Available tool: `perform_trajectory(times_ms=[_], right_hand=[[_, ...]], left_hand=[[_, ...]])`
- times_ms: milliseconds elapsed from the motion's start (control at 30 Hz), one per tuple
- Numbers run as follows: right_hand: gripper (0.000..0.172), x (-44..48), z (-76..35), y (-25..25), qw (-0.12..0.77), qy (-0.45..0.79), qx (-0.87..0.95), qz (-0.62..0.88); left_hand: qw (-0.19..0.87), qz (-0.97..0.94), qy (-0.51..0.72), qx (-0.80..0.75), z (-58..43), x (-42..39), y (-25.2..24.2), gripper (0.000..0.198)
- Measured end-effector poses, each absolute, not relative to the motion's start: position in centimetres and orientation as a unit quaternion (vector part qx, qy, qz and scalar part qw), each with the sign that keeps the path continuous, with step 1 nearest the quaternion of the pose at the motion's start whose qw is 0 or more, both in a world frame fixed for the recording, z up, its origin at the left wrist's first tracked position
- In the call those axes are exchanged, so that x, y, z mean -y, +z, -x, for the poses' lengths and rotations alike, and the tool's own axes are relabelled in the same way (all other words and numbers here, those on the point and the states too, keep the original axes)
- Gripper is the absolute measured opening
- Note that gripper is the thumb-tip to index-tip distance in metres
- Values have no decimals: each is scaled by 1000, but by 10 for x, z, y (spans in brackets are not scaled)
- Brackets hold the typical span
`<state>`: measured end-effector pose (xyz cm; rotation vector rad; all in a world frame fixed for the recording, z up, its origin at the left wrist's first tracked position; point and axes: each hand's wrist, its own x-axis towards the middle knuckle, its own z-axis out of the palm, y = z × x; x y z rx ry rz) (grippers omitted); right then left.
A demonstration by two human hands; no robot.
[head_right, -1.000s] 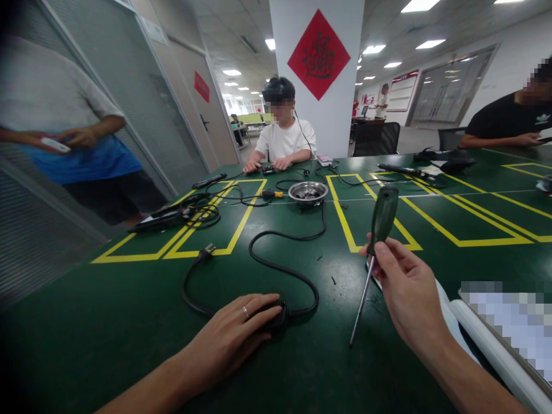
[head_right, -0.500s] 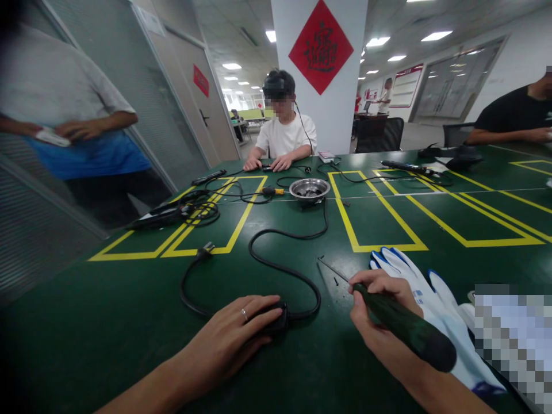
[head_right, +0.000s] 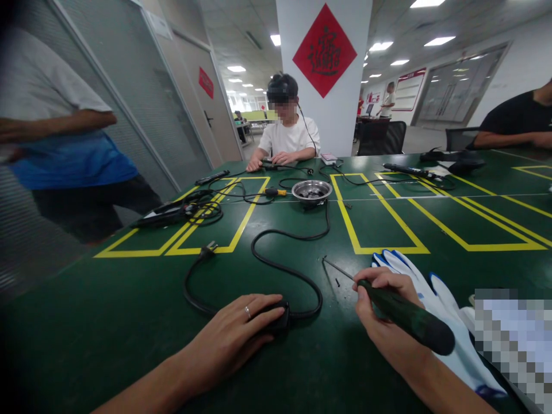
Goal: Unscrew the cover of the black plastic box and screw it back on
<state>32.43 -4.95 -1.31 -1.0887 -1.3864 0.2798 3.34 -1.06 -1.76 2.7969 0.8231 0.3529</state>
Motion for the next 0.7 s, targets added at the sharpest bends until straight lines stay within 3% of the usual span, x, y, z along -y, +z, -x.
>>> perform_trajectory(times_ms=[300, 533, 700], right_hand=[[30, 70, -313, 9, 673, 118, 567, 461], [39, 93, -309, 15, 615, 129, 634, 452], [39, 96, -308, 8, 630, 127, 626, 442]], left_hand=[[88, -933, 157, -311, -40, 7, -19, 40], [98, -929, 143, -326, -41, 7, -18, 42], [86, -933, 138, -320, -40, 7, -18, 41]])
